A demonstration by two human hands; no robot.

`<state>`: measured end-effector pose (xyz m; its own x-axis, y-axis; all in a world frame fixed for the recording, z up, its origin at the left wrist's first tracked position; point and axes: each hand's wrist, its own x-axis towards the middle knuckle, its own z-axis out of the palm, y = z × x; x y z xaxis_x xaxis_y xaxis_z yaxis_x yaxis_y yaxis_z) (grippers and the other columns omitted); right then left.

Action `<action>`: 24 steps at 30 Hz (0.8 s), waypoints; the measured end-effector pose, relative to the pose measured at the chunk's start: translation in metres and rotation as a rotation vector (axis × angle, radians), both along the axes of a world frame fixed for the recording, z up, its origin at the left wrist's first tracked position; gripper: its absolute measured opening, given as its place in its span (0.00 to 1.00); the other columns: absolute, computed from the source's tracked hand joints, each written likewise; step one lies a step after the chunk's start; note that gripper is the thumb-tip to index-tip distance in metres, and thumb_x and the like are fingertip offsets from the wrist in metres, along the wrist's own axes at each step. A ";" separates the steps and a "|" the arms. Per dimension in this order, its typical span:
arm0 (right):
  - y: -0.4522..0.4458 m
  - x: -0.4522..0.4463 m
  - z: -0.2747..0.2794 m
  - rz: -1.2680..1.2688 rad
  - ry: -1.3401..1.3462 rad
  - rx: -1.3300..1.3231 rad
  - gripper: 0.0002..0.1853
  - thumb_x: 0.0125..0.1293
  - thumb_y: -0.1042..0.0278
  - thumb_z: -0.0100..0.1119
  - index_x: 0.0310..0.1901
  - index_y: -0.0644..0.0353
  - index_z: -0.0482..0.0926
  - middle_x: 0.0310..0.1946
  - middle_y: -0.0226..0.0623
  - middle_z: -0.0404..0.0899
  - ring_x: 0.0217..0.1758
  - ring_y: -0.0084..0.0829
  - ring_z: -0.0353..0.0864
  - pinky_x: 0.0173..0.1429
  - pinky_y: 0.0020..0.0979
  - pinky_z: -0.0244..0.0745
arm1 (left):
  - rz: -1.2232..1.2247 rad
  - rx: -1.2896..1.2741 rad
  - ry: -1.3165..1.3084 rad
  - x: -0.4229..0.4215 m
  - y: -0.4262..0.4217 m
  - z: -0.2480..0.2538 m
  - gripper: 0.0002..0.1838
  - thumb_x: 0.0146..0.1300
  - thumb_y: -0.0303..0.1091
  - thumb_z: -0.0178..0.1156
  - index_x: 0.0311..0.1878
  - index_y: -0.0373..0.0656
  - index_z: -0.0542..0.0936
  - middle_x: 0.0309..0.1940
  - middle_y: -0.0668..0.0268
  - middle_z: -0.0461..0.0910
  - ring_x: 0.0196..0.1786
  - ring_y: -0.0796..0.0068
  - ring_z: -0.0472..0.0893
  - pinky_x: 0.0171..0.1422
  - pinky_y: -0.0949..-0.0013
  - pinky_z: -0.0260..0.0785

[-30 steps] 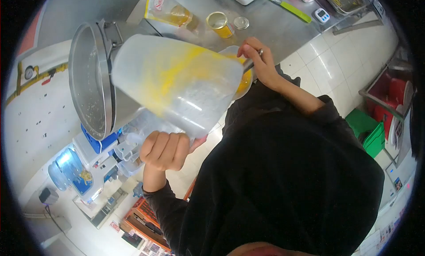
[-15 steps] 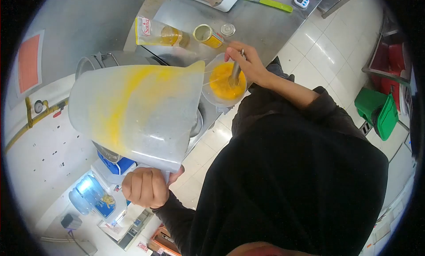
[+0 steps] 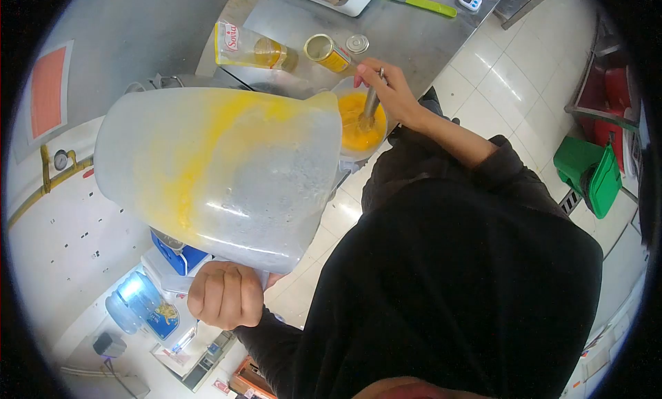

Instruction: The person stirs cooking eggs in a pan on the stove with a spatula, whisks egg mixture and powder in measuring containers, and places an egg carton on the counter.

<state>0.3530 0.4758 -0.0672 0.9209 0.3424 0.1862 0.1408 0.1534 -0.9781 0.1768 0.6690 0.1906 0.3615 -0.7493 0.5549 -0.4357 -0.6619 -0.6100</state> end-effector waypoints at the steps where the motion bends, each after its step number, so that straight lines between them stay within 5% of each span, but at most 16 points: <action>1: 0.000 0.000 0.000 -0.003 -0.007 -0.001 0.20 0.72 0.57 0.46 0.28 0.63 0.75 0.24 0.28 0.69 0.33 0.21 0.64 0.40 0.25 0.60 | -0.018 0.004 -0.008 0.000 0.000 0.001 0.25 0.51 0.48 0.61 0.09 0.42 0.68 0.04 0.70 0.61 0.08 0.79 0.62 0.22 0.77 0.48; 14: 0.000 0.001 -0.001 0.020 0.050 -0.022 0.19 0.73 0.58 0.45 0.29 0.63 0.75 0.26 0.28 0.71 0.33 0.21 0.64 0.41 0.25 0.61 | -0.030 0.043 0.021 -0.003 -0.002 0.009 0.24 0.53 0.48 0.60 0.10 0.42 0.67 0.04 0.70 0.61 0.09 0.78 0.63 0.23 0.77 0.52; 17: 0.001 0.001 -0.003 0.003 0.029 -0.012 0.19 0.73 0.58 0.45 0.28 0.63 0.75 0.26 0.27 0.71 0.33 0.20 0.64 0.41 0.25 0.61 | 0.060 0.017 0.124 -0.008 -0.007 0.006 0.22 0.53 0.45 0.61 0.12 0.43 0.67 0.06 0.70 0.62 0.11 0.77 0.64 0.24 0.75 0.55; 19: 0.001 0.002 -0.004 -0.026 0.033 -0.022 0.20 0.70 0.55 0.49 0.28 0.63 0.76 0.26 0.34 0.76 0.33 0.26 0.73 0.42 0.30 0.67 | 0.280 -0.036 0.338 -0.010 -0.016 0.001 0.20 0.50 0.41 0.65 0.13 0.44 0.67 0.08 0.68 0.63 0.13 0.73 0.66 0.25 0.72 0.57; 24: -0.001 0.000 0.000 0.016 0.058 -0.032 0.19 0.71 0.56 0.48 0.29 0.62 0.76 0.26 0.30 0.74 0.34 0.23 0.69 0.42 0.26 0.63 | 0.496 -0.377 0.310 -0.003 -0.026 -0.073 0.21 0.46 0.38 0.70 0.13 0.43 0.66 0.10 0.66 0.62 0.14 0.68 0.65 0.25 0.70 0.57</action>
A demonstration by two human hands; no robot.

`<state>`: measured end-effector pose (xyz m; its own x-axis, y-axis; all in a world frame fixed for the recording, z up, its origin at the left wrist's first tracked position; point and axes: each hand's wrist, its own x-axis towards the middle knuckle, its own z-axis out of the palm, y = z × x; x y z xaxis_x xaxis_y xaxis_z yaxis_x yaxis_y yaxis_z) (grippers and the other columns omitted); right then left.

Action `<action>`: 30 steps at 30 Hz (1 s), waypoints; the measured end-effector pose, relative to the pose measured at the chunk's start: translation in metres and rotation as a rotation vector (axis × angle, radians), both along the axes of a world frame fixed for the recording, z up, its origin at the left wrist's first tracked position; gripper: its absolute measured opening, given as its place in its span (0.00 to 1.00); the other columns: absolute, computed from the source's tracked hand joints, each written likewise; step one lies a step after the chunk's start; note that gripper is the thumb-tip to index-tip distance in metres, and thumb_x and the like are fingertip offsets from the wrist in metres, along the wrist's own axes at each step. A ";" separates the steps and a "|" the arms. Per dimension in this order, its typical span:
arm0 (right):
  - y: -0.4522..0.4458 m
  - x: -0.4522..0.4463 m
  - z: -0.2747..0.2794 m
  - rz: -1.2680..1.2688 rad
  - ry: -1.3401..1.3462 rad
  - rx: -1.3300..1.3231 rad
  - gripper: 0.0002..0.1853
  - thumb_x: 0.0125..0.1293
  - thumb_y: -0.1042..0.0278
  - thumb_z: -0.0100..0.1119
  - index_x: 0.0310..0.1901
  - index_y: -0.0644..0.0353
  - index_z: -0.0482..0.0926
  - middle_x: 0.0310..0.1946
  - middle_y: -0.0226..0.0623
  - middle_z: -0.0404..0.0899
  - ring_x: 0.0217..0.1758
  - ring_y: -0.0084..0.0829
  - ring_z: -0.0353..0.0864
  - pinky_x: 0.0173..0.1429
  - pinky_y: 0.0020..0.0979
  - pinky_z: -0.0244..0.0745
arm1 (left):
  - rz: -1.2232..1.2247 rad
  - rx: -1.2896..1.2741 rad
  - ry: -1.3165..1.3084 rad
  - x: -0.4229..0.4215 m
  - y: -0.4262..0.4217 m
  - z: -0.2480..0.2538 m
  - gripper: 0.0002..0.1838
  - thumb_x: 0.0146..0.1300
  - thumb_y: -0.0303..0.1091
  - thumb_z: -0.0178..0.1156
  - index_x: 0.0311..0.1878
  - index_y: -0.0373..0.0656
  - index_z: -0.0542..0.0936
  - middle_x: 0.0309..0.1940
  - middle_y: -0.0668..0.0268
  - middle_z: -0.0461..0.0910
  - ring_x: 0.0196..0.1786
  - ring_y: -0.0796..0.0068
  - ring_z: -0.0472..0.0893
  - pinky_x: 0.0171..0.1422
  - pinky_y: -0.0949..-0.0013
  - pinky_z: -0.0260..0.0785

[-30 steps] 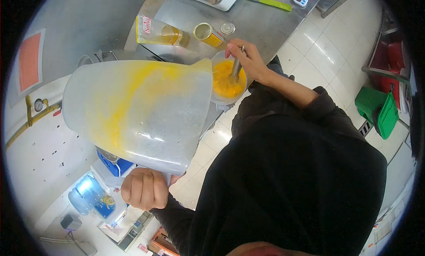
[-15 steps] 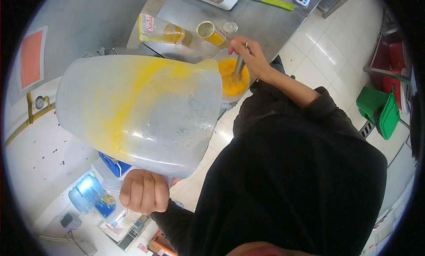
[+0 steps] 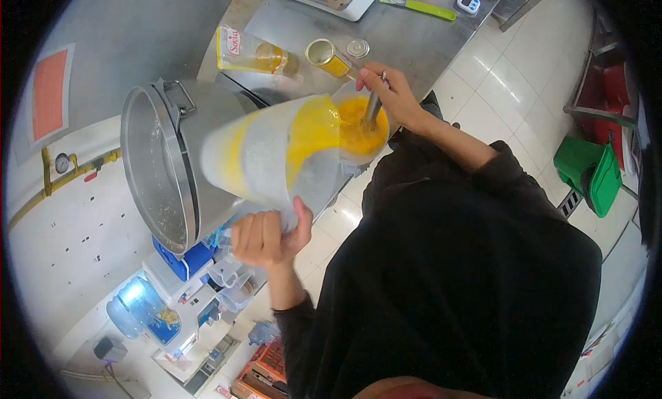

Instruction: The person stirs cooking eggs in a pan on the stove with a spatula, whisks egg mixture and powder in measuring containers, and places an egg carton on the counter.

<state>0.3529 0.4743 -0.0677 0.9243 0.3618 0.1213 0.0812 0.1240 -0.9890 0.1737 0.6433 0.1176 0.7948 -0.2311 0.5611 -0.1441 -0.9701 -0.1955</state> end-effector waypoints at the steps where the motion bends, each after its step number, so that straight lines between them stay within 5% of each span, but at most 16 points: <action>1: -0.001 0.000 0.000 0.028 0.009 0.003 0.19 0.72 0.57 0.46 0.29 0.62 0.76 0.27 0.26 0.71 0.34 0.20 0.65 0.42 0.24 0.60 | 0.133 -0.079 -0.016 -0.001 -0.003 -0.014 0.22 0.45 0.37 0.71 0.13 0.43 0.66 0.10 0.65 0.62 0.14 0.66 0.64 0.25 0.70 0.56; 5: -0.006 0.002 0.007 0.045 0.010 -0.060 0.18 0.69 0.56 0.50 0.29 0.62 0.77 0.28 0.31 0.77 0.35 0.23 0.73 0.44 0.28 0.66 | 0.565 -0.350 -0.062 -0.007 -0.008 -0.048 0.24 0.50 0.36 0.70 0.11 0.43 0.64 0.09 0.68 0.62 0.13 0.73 0.63 0.23 0.71 0.52; 7: -0.009 0.004 0.013 0.135 0.071 -0.013 0.15 0.69 0.57 0.51 0.34 0.61 0.78 0.33 0.28 0.77 0.41 0.23 0.72 0.50 0.27 0.65 | 0.781 -1.105 -0.284 -0.003 -0.009 -0.053 0.22 0.57 0.35 0.66 0.12 0.41 0.69 0.09 0.73 0.66 0.14 0.81 0.60 0.22 0.73 0.47; 11: -0.020 0.011 0.021 0.314 0.101 0.014 0.14 0.69 0.58 0.50 0.41 0.59 0.78 0.40 0.27 0.76 0.48 0.22 0.70 0.56 0.27 0.61 | 0.809 -1.487 -0.506 -0.028 0.010 -0.078 0.19 0.62 0.36 0.62 0.15 0.39 0.77 0.11 0.75 0.70 0.17 0.86 0.60 0.22 0.74 0.47; 14: -0.028 0.017 0.023 0.473 0.110 0.016 0.14 0.70 0.58 0.47 0.45 0.58 0.77 0.40 0.28 0.74 0.49 0.22 0.68 0.57 0.26 0.59 | 0.823 -1.681 -0.587 -0.057 0.017 -0.091 0.15 0.62 0.39 0.61 0.27 0.35 0.82 0.20 0.68 0.78 0.21 0.80 0.70 0.26 0.74 0.59; 16: -0.027 0.020 0.012 0.428 0.061 0.100 0.16 0.70 0.58 0.43 0.45 0.59 0.77 0.38 0.27 0.72 0.48 0.22 0.67 0.57 0.24 0.57 | 0.635 -1.951 -0.727 -0.063 0.015 -0.092 0.19 0.63 0.43 0.57 0.40 0.33 0.80 0.34 0.62 0.81 0.37 0.71 0.80 0.41 0.69 0.71; 17: -0.024 0.020 0.011 0.462 0.059 0.089 0.16 0.70 0.58 0.43 0.45 0.59 0.77 0.38 0.27 0.72 0.48 0.22 0.67 0.57 0.24 0.57 | 0.653 -1.954 -0.764 -0.069 0.017 -0.095 0.19 0.63 0.43 0.57 0.40 0.33 0.80 0.34 0.62 0.81 0.37 0.71 0.80 0.41 0.69 0.71; 19: -0.018 0.019 0.010 0.310 0.108 0.138 0.16 0.70 0.59 0.42 0.45 0.59 0.77 0.35 0.27 0.70 0.45 0.22 0.67 0.55 0.24 0.58 | 0.382 -2.111 -0.804 -0.081 0.020 -0.102 0.25 0.63 0.47 0.53 0.51 0.31 0.75 0.47 0.57 0.78 0.52 0.64 0.78 0.54 0.62 0.71; 23: 0.002 0.026 0.008 0.267 0.027 0.019 0.17 0.71 0.57 0.42 0.46 0.60 0.77 0.35 0.27 0.70 0.43 0.22 0.67 0.52 0.24 0.60 | 0.282 -2.168 -0.842 -0.093 0.010 -0.095 0.28 0.62 0.50 0.52 0.53 0.32 0.73 0.49 0.56 0.76 0.52 0.64 0.76 0.53 0.62 0.69; 30: 0.017 0.049 0.001 0.256 0.023 -0.217 0.20 0.73 0.50 0.40 0.51 0.54 0.76 0.39 0.28 0.72 0.43 0.22 0.69 0.49 0.23 0.61 | 0.503 -2.122 -0.882 -0.116 0.005 -0.106 0.30 0.60 0.54 0.53 0.52 0.34 0.74 0.43 0.59 0.75 0.44 0.66 0.75 0.48 0.68 0.67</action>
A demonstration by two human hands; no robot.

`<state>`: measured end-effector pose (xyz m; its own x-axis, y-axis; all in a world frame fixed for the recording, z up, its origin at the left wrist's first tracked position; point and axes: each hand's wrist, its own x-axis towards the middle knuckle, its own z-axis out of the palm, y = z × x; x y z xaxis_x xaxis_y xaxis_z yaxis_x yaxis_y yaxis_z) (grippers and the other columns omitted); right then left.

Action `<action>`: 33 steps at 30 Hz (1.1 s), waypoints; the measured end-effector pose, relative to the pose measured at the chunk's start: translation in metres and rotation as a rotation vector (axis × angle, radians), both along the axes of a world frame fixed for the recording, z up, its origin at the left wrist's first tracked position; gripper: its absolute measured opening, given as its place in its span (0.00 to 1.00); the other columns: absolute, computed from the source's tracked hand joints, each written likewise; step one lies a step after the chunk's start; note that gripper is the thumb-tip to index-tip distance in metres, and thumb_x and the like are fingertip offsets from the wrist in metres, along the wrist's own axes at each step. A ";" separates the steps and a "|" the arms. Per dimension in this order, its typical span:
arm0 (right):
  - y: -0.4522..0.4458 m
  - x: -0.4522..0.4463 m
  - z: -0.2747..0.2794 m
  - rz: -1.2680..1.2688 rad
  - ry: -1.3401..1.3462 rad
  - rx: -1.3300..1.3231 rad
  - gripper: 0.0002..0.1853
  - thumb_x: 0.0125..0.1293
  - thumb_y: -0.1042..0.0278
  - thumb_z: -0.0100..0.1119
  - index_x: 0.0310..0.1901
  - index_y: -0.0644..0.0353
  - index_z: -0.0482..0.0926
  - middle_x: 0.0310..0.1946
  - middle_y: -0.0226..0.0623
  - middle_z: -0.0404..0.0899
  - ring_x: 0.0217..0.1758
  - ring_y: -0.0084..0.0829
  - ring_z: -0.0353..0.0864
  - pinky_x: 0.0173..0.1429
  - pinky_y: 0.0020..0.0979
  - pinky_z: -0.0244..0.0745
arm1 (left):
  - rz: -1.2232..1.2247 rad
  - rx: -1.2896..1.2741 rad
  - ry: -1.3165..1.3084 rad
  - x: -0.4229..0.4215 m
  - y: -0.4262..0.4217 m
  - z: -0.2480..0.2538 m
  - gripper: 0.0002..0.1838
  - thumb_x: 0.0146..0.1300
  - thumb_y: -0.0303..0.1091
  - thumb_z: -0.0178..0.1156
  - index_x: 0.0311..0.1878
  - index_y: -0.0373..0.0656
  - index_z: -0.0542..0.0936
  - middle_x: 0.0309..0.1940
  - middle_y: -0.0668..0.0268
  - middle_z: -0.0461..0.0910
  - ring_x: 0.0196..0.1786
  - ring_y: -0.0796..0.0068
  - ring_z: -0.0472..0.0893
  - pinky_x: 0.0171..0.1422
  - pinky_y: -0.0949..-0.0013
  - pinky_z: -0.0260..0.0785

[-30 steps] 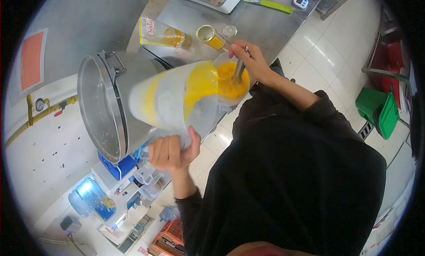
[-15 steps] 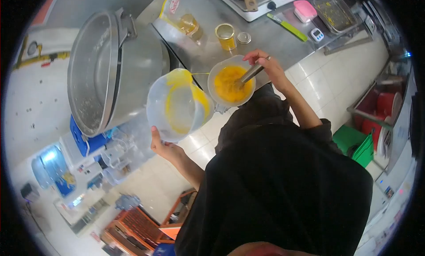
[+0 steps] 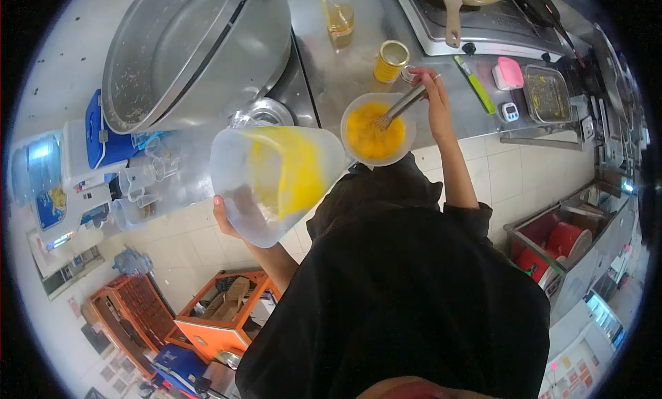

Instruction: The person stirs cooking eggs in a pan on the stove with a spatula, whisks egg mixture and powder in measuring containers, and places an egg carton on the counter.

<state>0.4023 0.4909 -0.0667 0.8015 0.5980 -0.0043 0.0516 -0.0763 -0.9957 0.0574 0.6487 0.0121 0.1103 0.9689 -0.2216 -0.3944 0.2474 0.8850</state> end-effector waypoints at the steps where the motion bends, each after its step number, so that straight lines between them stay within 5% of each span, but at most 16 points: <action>1: 0.000 0.003 -0.005 0.030 0.044 0.038 0.21 0.73 0.48 0.40 0.53 0.52 0.76 0.39 0.30 0.74 0.44 0.24 0.71 0.49 0.22 0.61 | -0.006 0.019 -0.044 -0.008 0.005 -0.005 0.30 0.60 0.53 0.53 0.52 0.34 0.74 0.43 0.59 0.75 0.45 0.66 0.75 0.49 0.68 0.66; 5: -0.021 -0.009 -0.010 0.036 0.133 0.079 0.32 0.70 0.37 0.36 0.65 0.52 0.67 0.51 0.31 0.72 0.55 0.27 0.68 0.55 0.29 0.62 | -0.253 0.130 -0.272 -0.068 0.030 -0.044 0.30 0.60 0.53 0.53 0.53 0.34 0.73 0.45 0.58 0.75 0.47 0.66 0.74 0.50 0.67 0.66; 7: -0.041 -0.030 -0.022 -0.032 0.519 -0.119 0.41 0.66 0.27 0.30 0.72 0.46 0.52 0.65 0.36 0.62 0.67 0.41 0.62 0.59 0.47 0.68 | 0.185 0.090 -0.045 -0.037 0.014 -0.004 0.27 0.60 0.50 0.55 0.52 0.36 0.73 0.43 0.58 0.77 0.47 0.64 0.77 0.48 0.61 0.71; 9: -0.045 -0.058 -0.015 0.155 0.942 -0.109 0.45 0.61 0.21 0.27 0.73 0.41 0.43 0.72 0.38 0.49 0.72 0.52 0.54 0.58 0.64 0.67 | 0.201 0.060 -0.044 -0.057 0.018 -0.014 0.29 0.59 0.51 0.55 0.55 0.35 0.72 0.46 0.57 0.76 0.48 0.63 0.77 0.50 0.60 0.71; 14: -0.025 -0.085 -0.026 0.477 1.004 0.180 0.46 0.59 0.20 0.27 0.73 0.36 0.36 0.73 0.41 0.46 0.72 0.51 0.55 0.55 0.64 0.72 | 0.268 0.038 -0.020 -0.061 0.018 -0.018 0.31 0.57 0.52 0.57 0.56 0.35 0.71 0.48 0.57 0.75 0.51 0.61 0.76 0.53 0.58 0.70; 23: 0.050 -0.067 -0.038 0.479 0.957 0.270 0.44 0.64 0.28 0.35 0.73 0.45 0.37 0.71 0.45 0.50 0.68 0.52 0.63 0.56 0.59 0.75 | 0.195 0.016 -0.068 -0.053 0.012 -0.020 0.29 0.60 0.49 0.55 0.57 0.34 0.71 0.51 0.56 0.75 0.53 0.60 0.75 0.55 0.59 0.69; 26: 0.077 -0.060 -0.040 0.478 0.916 0.258 0.47 0.62 0.25 0.37 0.73 0.46 0.37 0.71 0.45 0.51 0.67 0.52 0.64 0.56 0.58 0.74 | 0.223 0.002 0.034 -0.040 0.006 -0.012 0.34 0.58 0.53 0.55 0.56 0.31 0.71 0.49 0.53 0.73 0.51 0.60 0.75 0.52 0.61 0.69; 33: 0.131 -0.039 -0.051 0.565 0.969 0.286 0.47 0.60 0.25 0.39 0.73 0.40 0.37 0.73 0.41 0.43 0.66 0.59 0.63 0.60 0.59 0.72 | 0.043 0.047 0.040 -0.029 -0.002 -0.043 0.25 0.63 0.49 0.51 0.47 0.31 0.75 0.39 0.57 0.78 0.42 0.64 0.78 0.45 0.64 0.71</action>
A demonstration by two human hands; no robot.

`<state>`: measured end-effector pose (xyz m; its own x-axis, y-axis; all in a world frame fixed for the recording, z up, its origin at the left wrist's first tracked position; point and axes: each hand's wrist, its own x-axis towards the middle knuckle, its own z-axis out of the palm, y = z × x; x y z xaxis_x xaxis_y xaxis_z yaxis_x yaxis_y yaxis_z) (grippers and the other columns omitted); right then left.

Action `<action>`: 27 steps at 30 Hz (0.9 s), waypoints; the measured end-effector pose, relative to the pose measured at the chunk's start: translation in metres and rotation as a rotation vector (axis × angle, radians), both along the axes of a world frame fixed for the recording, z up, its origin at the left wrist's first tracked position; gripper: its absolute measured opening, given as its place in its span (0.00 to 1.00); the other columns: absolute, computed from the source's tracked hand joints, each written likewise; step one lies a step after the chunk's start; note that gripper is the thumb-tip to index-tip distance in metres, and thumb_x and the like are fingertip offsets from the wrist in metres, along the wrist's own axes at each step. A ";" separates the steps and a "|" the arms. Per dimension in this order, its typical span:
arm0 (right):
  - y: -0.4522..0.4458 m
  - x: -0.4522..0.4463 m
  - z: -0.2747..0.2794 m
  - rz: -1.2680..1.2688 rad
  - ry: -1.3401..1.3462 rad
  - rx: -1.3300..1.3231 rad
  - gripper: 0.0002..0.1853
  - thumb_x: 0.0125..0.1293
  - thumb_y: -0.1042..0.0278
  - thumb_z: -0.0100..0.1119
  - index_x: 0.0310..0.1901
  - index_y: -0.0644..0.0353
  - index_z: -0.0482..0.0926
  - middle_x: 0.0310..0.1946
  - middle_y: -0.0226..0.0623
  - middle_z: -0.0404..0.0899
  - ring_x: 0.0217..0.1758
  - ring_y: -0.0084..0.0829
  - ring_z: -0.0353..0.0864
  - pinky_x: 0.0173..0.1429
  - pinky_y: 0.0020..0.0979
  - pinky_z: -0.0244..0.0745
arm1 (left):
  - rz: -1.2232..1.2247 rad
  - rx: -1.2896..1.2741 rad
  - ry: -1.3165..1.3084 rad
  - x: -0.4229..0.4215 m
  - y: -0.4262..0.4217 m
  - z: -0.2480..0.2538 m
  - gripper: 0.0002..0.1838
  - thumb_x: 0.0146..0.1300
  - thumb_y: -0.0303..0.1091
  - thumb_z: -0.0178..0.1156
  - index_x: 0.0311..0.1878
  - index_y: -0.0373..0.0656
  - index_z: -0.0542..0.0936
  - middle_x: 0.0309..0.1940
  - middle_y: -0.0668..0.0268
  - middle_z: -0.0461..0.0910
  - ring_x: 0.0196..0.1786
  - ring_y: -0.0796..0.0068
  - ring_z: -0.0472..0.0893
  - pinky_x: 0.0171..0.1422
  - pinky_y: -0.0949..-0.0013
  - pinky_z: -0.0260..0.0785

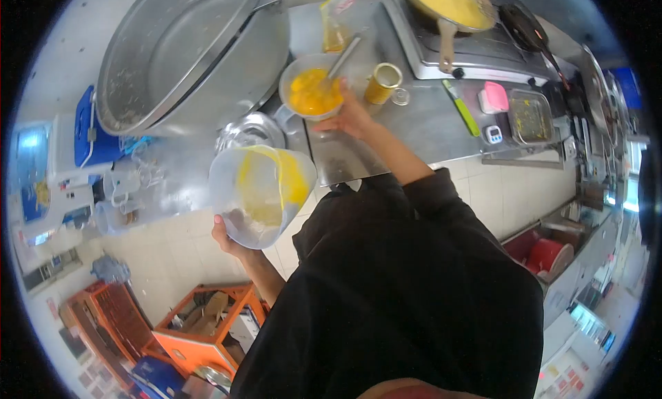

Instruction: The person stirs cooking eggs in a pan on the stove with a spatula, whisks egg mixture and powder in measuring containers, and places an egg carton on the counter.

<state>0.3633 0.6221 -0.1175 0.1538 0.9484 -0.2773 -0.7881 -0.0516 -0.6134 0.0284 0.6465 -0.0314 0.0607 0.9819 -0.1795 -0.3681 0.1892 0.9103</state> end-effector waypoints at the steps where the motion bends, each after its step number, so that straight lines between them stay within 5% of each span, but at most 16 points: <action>1: 0.006 -0.002 0.006 -0.065 -0.043 -0.080 0.48 0.59 0.24 0.40 0.73 0.41 0.37 0.74 0.41 0.40 0.66 0.59 0.63 0.60 0.60 0.71 | -0.045 0.008 -0.025 0.010 -0.004 0.000 0.23 0.64 0.48 0.50 0.46 0.33 0.76 0.38 0.59 0.78 0.40 0.67 0.78 0.44 0.67 0.71; 6: 0.002 0.010 0.023 -0.062 -0.055 -0.157 0.48 0.59 0.24 0.40 0.73 0.40 0.36 0.75 0.37 0.29 0.69 0.58 0.59 0.60 0.62 0.69 | -0.232 0.196 0.126 0.038 -0.020 -0.043 0.19 0.66 0.43 0.51 0.25 0.38 0.74 0.23 0.67 0.74 0.28 0.77 0.73 0.34 0.71 0.65; 9: -0.029 0.024 0.019 0.022 0.091 -0.153 0.44 0.62 0.26 0.41 0.73 0.40 0.42 0.74 0.40 0.41 0.68 0.54 0.61 0.58 0.57 0.72 | -0.195 0.252 0.139 0.067 -0.032 -0.077 0.20 0.64 0.36 0.56 0.16 0.39 0.69 0.17 0.72 0.69 0.23 0.83 0.65 0.29 0.74 0.54; 13: -0.104 0.051 -0.062 0.066 -0.075 -0.258 0.31 0.67 0.35 0.46 0.56 0.55 0.75 0.43 0.38 0.79 0.46 0.32 0.80 0.48 0.33 0.76 | -0.110 0.276 0.193 0.092 -0.044 -0.099 0.23 0.63 0.32 0.60 0.13 0.41 0.65 0.15 0.77 0.63 0.22 0.86 0.57 0.26 0.74 0.44; 15: -0.147 0.068 -0.063 -0.024 -0.250 -0.354 0.22 0.69 0.47 0.50 0.46 0.59 0.81 0.33 0.31 0.80 0.35 0.25 0.79 0.42 0.28 0.75 | -0.094 0.235 0.213 0.103 -0.050 -0.109 0.23 0.63 0.33 0.60 0.13 0.42 0.64 0.14 0.78 0.62 0.22 0.87 0.56 0.26 0.74 0.43; 18: -0.205 0.114 -0.060 -0.118 -0.443 -0.514 0.15 0.68 0.58 0.49 0.43 0.58 0.81 0.30 0.28 0.79 0.30 0.23 0.77 0.36 0.26 0.73 | -0.019 0.176 0.286 0.114 -0.048 -0.117 0.24 0.64 0.35 0.60 0.13 0.43 0.64 0.14 0.78 0.60 0.22 0.87 0.55 0.26 0.74 0.43; 21: -0.253 0.165 -0.075 -0.240 -0.746 -0.678 0.13 0.66 0.60 0.53 0.37 0.61 0.81 0.28 0.32 0.79 0.28 0.28 0.79 0.35 0.30 0.74 | 0.048 0.119 0.316 0.115 -0.050 -0.111 0.25 0.66 0.39 0.58 0.13 0.44 0.64 0.13 0.79 0.58 0.22 0.87 0.56 0.26 0.74 0.43; 23: -0.267 0.195 -0.080 -0.306 -1.469 -0.709 0.14 0.59 0.64 0.59 0.44 0.62 0.78 0.34 0.38 0.79 0.36 0.36 0.79 0.39 0.35 0.74 | 0.048 0.251 0.541 0.115 -0.048 -0.104 0.22 0.68 0.42 0.56 0.19 0.42 0.68 0.20 0.73 0.66 0.26 0.82 0.63 0.30 0.73 0.52; 24: -0.268 0.204 -0.081 -0.305 -1.464 -0.699 0.14 0.59 0.64 0.59 0.44 0.62 0.78 0.34 0.38 0.79 0.36 0.36 0.79 0.39 0.35 0.74 | 0.054 0.258 0.547 0.118 -0.050 -0.099 0.22 0.68 0.42 0.56 0.19 0.42 0.68 0.20 0.73 0.66 0.26 0.82 0.63 0.30 0.73 0.52; 26: -0.272 0.219 -0.080 -0.476 -2.167 -0.854 0.25 0.52 0.66 0.64 0.53 0.62 0.73 0.44 0.44 0.74 0.48 0.43 0.76 0.45 0.39 0.74 | 0.448 0.650 0.926 0.130 -0.058 -0.086 0.18 0.68 0.44 0.54 0.29 0.39 0.72 0.32 0.62 0.70 0.34 0.72 0.68 0.41 0.67 0.60; 27: -0.273 0.226 -0.086 -0.480 -2.161 -0.855 0.25 0.52 0.66 0.64 0.53 0.62 0.73 0.44 0.44 0.74 0.48 0.43 0.76 0.45 0.39 0.74 | 0.447 0.655 0.928 0.145 -0.065 -0.068 0.18 0.68 0.44 0.54 0.29 0.39 0.72 0.32 0.62 0.70 0.34 0.72 0.68 0.41 0.67 0.60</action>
